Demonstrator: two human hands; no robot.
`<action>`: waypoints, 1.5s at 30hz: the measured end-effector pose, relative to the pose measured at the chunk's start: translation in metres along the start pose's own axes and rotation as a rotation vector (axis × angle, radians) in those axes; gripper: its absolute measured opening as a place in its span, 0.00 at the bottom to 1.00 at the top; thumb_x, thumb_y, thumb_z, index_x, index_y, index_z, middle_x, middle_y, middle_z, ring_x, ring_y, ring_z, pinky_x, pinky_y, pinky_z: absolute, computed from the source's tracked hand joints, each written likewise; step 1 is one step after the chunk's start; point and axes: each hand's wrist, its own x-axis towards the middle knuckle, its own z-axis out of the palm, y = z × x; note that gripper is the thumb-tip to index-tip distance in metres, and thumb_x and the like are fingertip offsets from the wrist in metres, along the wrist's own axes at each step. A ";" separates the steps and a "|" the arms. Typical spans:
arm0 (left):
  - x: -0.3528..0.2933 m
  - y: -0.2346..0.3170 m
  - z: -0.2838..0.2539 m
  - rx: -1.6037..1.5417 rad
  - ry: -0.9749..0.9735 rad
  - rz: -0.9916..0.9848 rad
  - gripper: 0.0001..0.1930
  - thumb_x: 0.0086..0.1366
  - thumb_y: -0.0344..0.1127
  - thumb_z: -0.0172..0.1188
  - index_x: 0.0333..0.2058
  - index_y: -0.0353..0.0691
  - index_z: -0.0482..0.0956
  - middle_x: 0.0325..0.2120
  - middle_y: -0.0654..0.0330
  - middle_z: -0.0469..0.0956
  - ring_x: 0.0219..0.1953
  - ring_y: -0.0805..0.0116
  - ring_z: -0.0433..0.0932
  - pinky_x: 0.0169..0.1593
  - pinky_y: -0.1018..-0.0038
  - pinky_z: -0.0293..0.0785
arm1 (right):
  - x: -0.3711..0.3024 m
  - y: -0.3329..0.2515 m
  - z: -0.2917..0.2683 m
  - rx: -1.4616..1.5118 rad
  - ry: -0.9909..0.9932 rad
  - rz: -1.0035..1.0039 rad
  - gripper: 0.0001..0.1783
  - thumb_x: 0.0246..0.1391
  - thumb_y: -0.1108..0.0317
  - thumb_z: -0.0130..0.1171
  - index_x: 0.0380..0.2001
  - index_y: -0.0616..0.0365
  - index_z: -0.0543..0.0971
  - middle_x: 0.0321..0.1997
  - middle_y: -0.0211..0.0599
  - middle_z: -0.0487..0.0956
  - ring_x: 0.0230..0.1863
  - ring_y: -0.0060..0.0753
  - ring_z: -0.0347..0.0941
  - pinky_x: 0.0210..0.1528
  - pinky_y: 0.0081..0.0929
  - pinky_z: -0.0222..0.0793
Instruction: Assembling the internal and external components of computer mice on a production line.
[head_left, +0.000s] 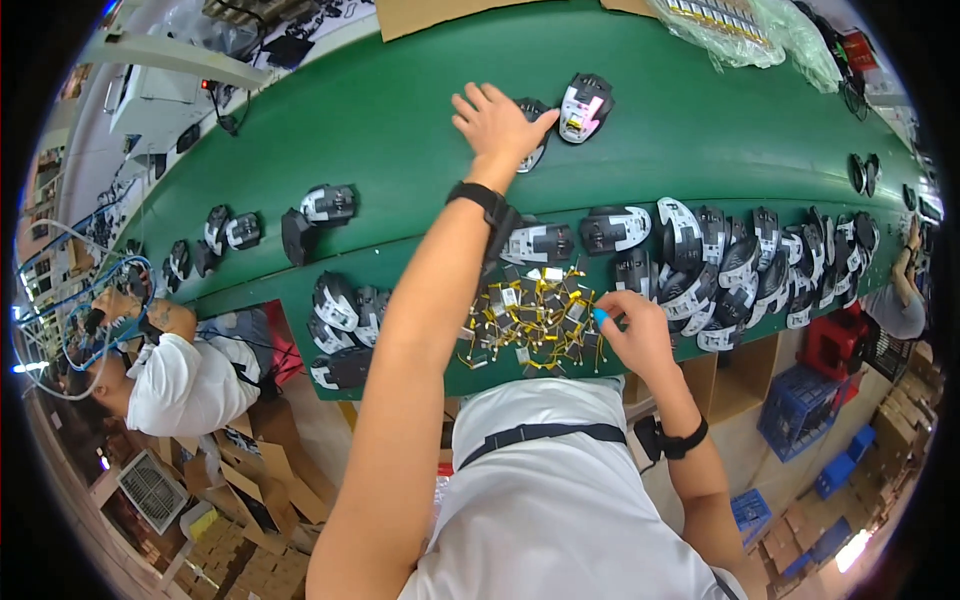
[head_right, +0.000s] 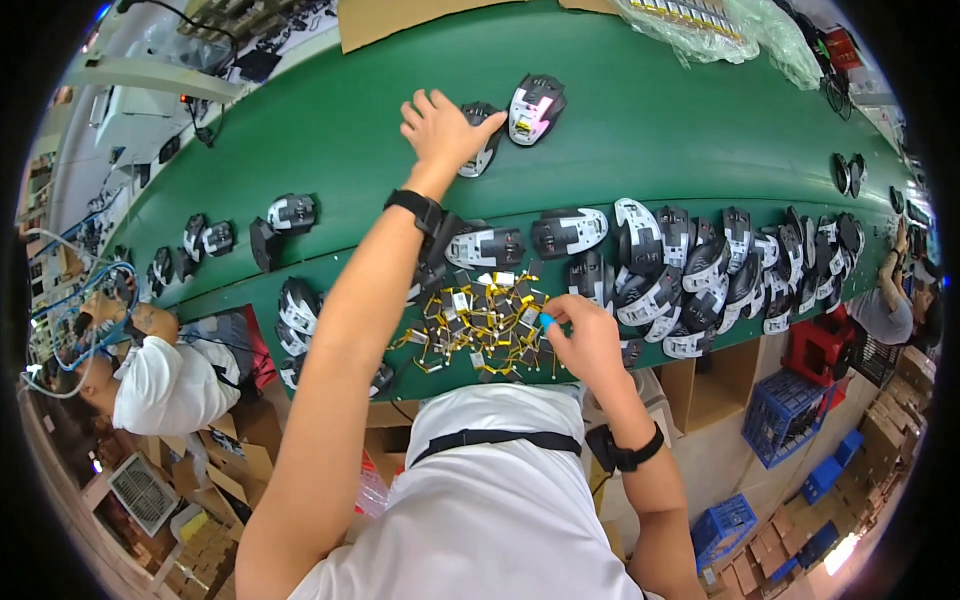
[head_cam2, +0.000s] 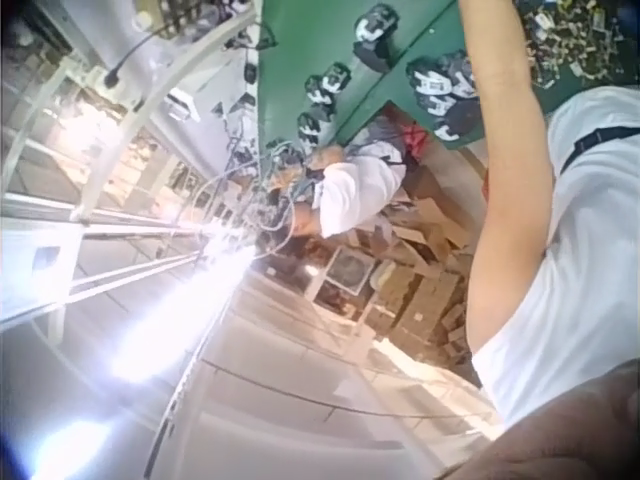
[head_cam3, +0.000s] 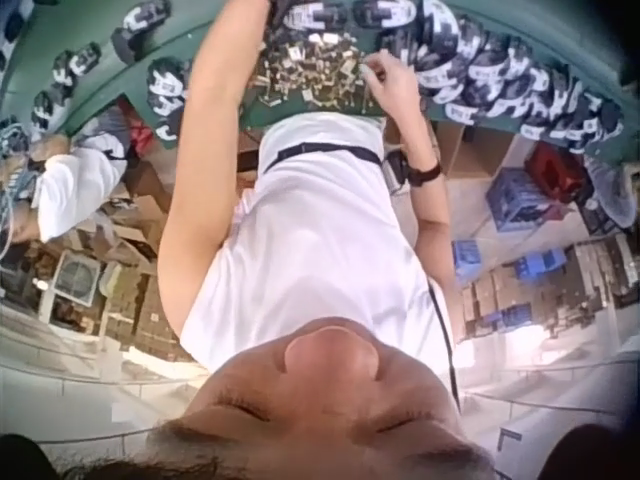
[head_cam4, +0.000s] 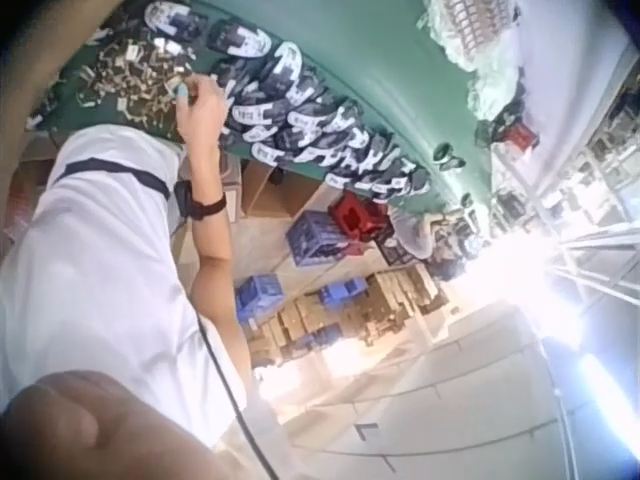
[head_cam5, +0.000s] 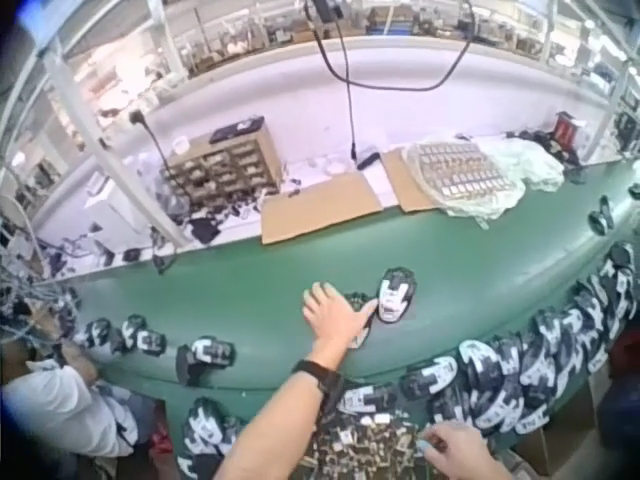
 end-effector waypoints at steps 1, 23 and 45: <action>-0.002 -0.019 0.010 0.143 -0.039 0.010 0.39 0.48 0.59 0.65 0.48 0.28 0.70 0.55 0.45 0.61 0.58 0.46 0.58 0.55 0.49 0.60 | 0.006 -0.001 0.008 -0.045 -0.083 0.025 0.11 0.42 0.76 0.58 0.33 0.60 0.78 0.32 0.41 0.79 0.32 0.39 0.78 0.33 0.31 0.73; -0.161 -0.041 -0.280 -1.987 -0.409 -0.204 0.28 0.66 0.52 0.47 0.50 0.29 0.67 0.34 0.55 0.72 0.29 0.68 0.70 0.29 0.75 0.69 | -0.040 0.014 0.081 -0.347 0.064 -0.559 0.16 0.35 0.75 0.63 0.32 0.52 0.75 0.39 0.33 0.73 0.41 0.41 0.69 0.39 0.36 0.65; -0.274 -0.030 -0.306 -2.306 -0.414 -0.224 0.25 0.63 0.46 0.55 0.53 0.34 0.67 0.49 0.45 0.73 0.52 0.49 0.73 0.53 0.55 0.73 | -0.141 -0.158 -0.011 0.948 -0.234 -0.060 0.06 0.55 0.76 0.57 0.36 0.64 0.75 0.36 0.35 0.78 0.38 0.24 0.76 0.42 0.23 0.71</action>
